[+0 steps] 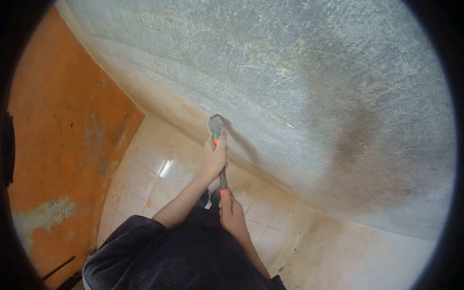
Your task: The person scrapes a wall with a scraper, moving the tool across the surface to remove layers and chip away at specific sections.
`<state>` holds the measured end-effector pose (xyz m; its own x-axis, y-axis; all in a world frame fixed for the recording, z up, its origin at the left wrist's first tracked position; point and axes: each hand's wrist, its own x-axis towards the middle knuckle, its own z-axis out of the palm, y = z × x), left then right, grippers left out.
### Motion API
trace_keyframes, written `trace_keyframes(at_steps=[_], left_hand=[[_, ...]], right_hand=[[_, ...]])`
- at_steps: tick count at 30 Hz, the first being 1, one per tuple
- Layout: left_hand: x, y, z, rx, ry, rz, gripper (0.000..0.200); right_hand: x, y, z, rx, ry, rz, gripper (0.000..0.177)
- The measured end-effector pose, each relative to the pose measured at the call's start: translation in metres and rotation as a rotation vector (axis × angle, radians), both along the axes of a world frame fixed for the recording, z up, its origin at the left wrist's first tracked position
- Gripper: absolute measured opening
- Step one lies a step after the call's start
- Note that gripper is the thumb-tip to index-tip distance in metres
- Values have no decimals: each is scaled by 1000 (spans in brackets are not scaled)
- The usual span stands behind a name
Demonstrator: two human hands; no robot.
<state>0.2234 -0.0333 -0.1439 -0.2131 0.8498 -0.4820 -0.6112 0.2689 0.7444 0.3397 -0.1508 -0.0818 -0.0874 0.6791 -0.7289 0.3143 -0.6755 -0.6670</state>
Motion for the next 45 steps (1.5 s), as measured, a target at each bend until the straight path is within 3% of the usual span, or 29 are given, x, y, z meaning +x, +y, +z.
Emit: trace_keyframes(at_steps=[5, 12, 20, 23, 28, 35, 38, 43, 45], left_hand=[[1, -7, -6, 62, 119, -14, 34], [-5, -21, 16, -8, 39, -50, 32], [-25, -26, 8, -26, 33, -44, 32], [-31, -26, 7, -73, 141, 16, 33], [-30, -31, 7, -40, 61, -11, 32], [-40, -34, 3, -39, 41, 44, 29], [-38, -33, 1, -53, 61, 61, 31], [-20, -35, 6, -118, 109, 73, 35], [-20, -36, 4, -127, 113, 86, 36]], right_hand=[[-7, -8, 0, -5, 8, -18, 43], [-6, -29, 0, 1, 18, -31, 42], [-22, -32, 1, -18, 21, -21, 43], [-29, -32, 1, -24, 43, -8, 44], [-20, -30, -2, 3, 18, 25, 45], [-20, -27, 5, -64, 215, 40, 43], [-11, -42, 3, 28, 285, 40, 39], [8, -51, -7, -58, 152, -74, 39], [12, -41, -10, -9, 96, -17, 40]])
